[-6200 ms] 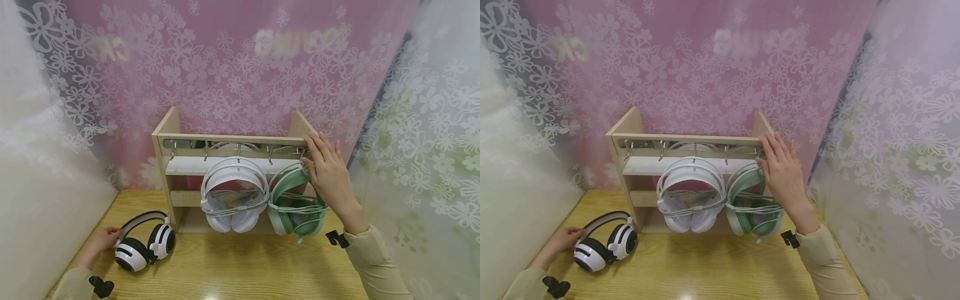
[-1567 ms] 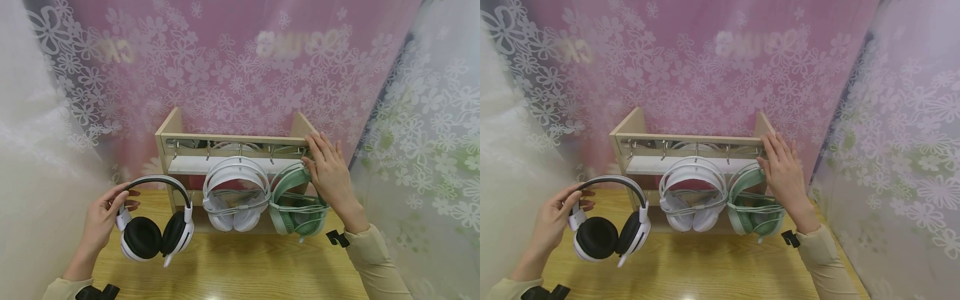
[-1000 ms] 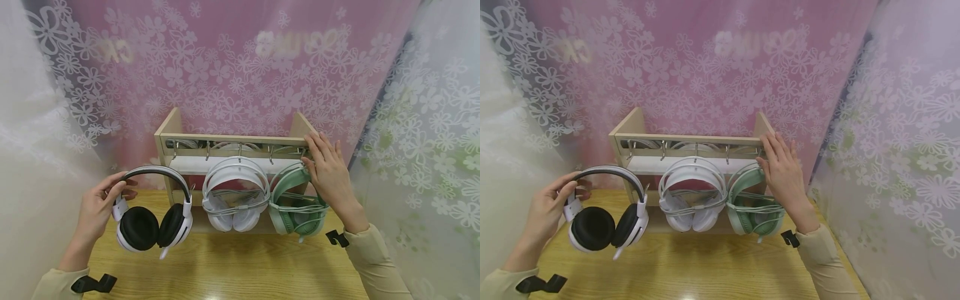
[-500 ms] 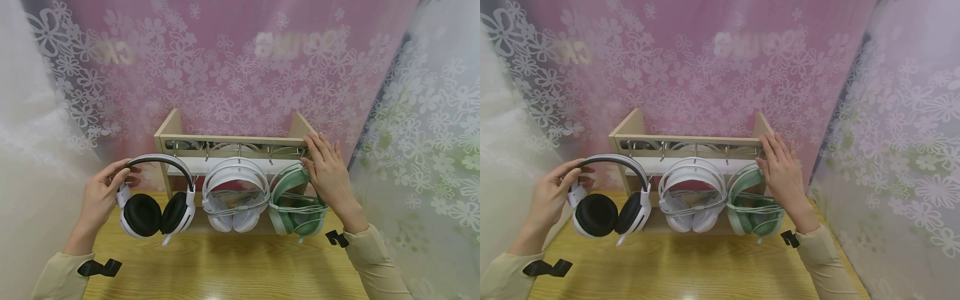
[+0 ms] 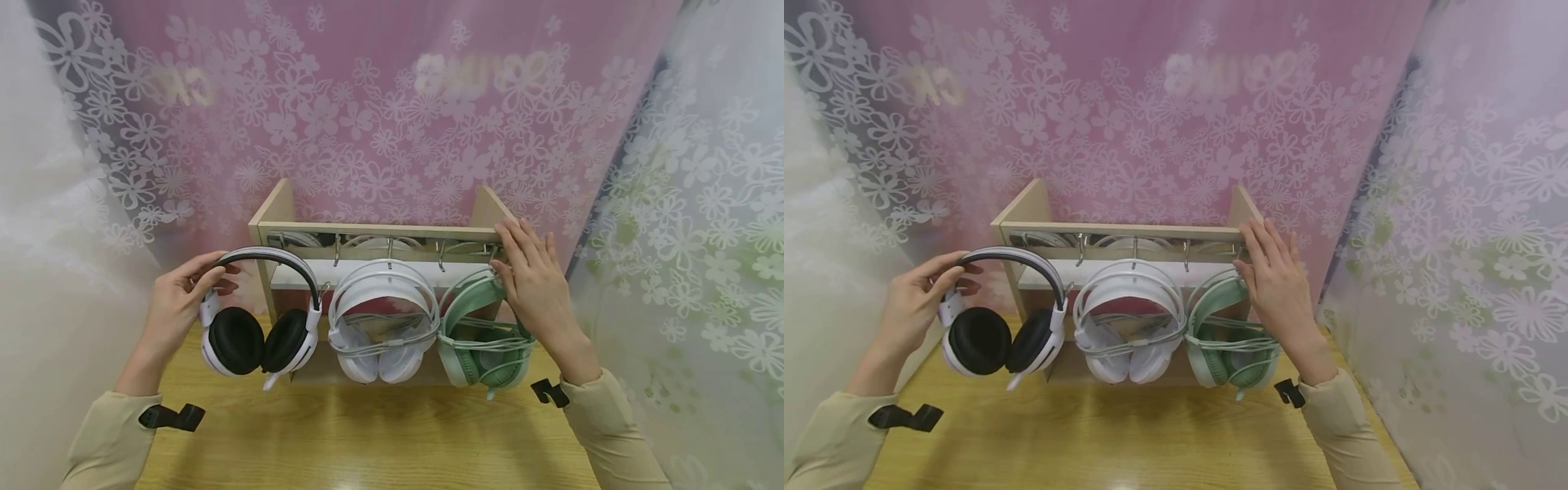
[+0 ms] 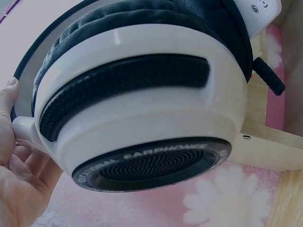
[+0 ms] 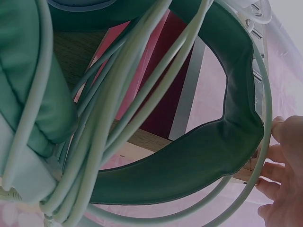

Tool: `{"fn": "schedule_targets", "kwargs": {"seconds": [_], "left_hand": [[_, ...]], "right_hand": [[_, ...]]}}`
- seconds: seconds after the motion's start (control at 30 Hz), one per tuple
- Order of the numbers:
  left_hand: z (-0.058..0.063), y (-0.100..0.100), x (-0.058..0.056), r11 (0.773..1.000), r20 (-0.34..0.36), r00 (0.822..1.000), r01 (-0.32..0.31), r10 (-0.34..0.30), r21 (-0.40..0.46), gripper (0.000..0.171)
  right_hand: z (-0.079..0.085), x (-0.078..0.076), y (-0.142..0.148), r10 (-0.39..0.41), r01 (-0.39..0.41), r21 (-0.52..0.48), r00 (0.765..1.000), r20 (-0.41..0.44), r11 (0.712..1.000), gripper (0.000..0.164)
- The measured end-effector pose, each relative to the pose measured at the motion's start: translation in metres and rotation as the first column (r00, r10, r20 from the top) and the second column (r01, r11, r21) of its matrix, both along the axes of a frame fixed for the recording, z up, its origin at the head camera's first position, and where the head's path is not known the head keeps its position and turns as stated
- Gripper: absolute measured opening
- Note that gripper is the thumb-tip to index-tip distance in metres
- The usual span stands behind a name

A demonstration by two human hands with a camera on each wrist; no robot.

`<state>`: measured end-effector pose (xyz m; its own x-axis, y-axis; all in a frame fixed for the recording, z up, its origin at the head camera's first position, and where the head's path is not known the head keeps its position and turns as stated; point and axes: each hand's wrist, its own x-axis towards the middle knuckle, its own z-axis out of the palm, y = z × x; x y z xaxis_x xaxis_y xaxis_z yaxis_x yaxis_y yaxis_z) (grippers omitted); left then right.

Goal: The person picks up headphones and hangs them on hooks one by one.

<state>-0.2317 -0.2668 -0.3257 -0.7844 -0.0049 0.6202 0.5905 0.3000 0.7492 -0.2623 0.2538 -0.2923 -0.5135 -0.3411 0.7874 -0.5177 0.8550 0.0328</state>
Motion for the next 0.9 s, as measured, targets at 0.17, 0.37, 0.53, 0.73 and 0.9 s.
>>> {"fn": "schedule_targets", "kwargs": {"seconds": [0.17, 0.37, 0.53, 0.73, 0.9], "left_hand": [[-0.006, 0.000, -0.007, 0.998, -0.013, 0.998, 0.057, -0.057, 0.001, 0.031], [-0.015, 0.000, -0.012, 0.997, -0.018, 0.997, 0.080, -0.080, 0.000, 0.033], [-0.019, 0.000, -0.011, 0.998, 0.014, 0.998, 0.060, -0.060, -0.027, 0.034], [-0.021, 0.001, -0.010, 0.997, 0.044, 0.996, 0.078, -0.079, 0.018, 0.034], [-0.025, 0.000, -0.009, 0.993, 0.060, 0.993, 0.100, -0.104, 0.069, 0.034]], "right_hand": [[0.000, 0.001, 0.000, 0.000, 0.000, -0.001, 1.000, -0.001, 1.000, 0.055], [0.001, 0.001, 0.000, -0.004, 0.004, 0.004, 1.000, 0.007, 1.000, 0.056], [0.000, 0.001, -0.001, -0.002, 0.002, 0.005, 1.000, 0.019, 1.000, 0.056], [0.000, 0.001, -0.001, -0.008, 0.008, 0.005, 1.000, 0.019, 1.000, 0.057], [0.000, 0.001, 0.000, -0.013, 0.013, 0.006, 1.000, 0.019, 1.000, 0.057]]}}
